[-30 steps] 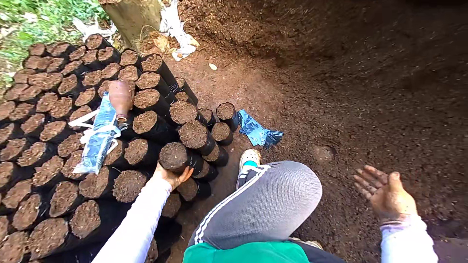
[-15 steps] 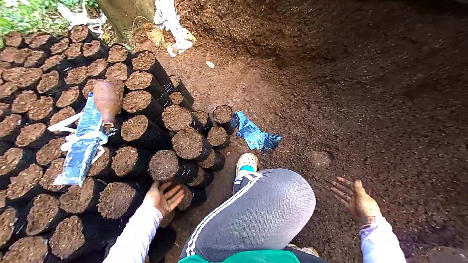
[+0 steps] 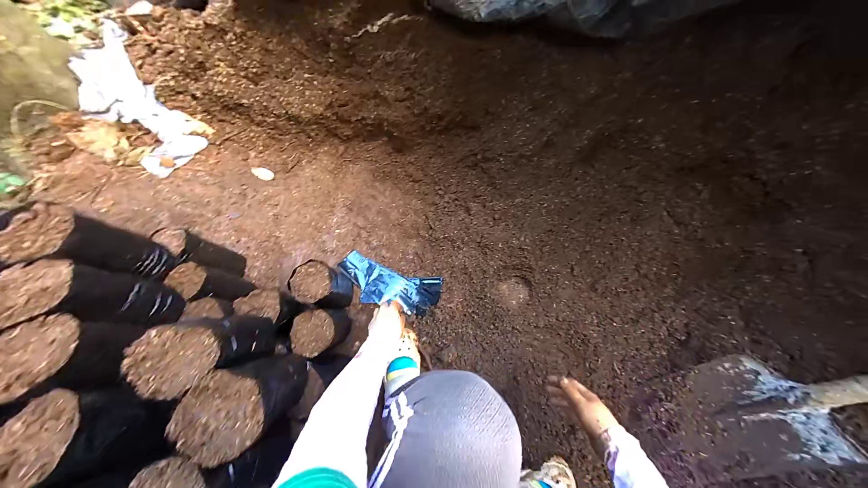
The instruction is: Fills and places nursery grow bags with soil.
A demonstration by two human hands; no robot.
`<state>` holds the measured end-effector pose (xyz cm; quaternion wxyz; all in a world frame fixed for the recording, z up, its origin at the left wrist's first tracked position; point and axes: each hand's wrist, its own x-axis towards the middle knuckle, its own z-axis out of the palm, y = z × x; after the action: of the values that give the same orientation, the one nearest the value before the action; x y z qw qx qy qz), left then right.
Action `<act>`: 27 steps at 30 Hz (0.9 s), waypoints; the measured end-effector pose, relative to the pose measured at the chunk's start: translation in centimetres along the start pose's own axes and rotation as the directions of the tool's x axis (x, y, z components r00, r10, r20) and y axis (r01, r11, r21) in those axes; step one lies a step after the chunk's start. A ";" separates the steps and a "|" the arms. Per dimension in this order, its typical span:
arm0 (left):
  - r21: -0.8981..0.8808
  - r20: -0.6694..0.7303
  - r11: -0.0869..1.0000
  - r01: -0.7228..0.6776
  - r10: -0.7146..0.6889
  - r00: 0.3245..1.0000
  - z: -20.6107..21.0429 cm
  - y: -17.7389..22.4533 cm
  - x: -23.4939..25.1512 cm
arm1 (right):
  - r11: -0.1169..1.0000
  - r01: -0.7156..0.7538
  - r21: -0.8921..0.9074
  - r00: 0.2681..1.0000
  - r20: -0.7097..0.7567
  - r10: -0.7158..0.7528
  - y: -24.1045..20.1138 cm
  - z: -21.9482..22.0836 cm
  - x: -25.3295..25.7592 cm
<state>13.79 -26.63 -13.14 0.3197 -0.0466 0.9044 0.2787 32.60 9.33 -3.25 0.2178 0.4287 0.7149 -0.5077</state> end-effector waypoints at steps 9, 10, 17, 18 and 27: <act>0.229 -0.071 0.972 -0.054 0.072 0.995 3.3 -3.1 5.9 | 0.754 -0.633 0.174 0.740 0.423 0.523 7.7 9.8 -1.3; 0.237 -0.053 0.969 -0.074 0.089 0.995 3.3 -3.5 5.7 | 0.711 -0.663 0.235 0.721 0.455 0.522 8.4 11.2 -0.4; 0.219 -0.190 0.968 -0.125 0.168 0.967 3.5 -4.4 4.9 | 0.174 -0.599 0.782 0.720 0.430 0.545 7.3 15.1 5.0; 0.171 -0.249 0.970 -0.176 0.215 0.944 3.7 -4.1 4.8 | 0.152 -0.574 0.804 0.727 0.415 0.547 6.4 15.1 5.3; -0.302 0.196 0.912 0.278 -0.226 0.954 9.0 7.3 3.1 | 0.431 -0.016 0.902 0.998 -0.013 0.064 -8.6 7.8 14.3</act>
<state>14.38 -15.42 -17.37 0.4110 -0.1932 0.8042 0.3834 16.80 6.79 -12.38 -0.0484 0.5070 0.3285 -0.7954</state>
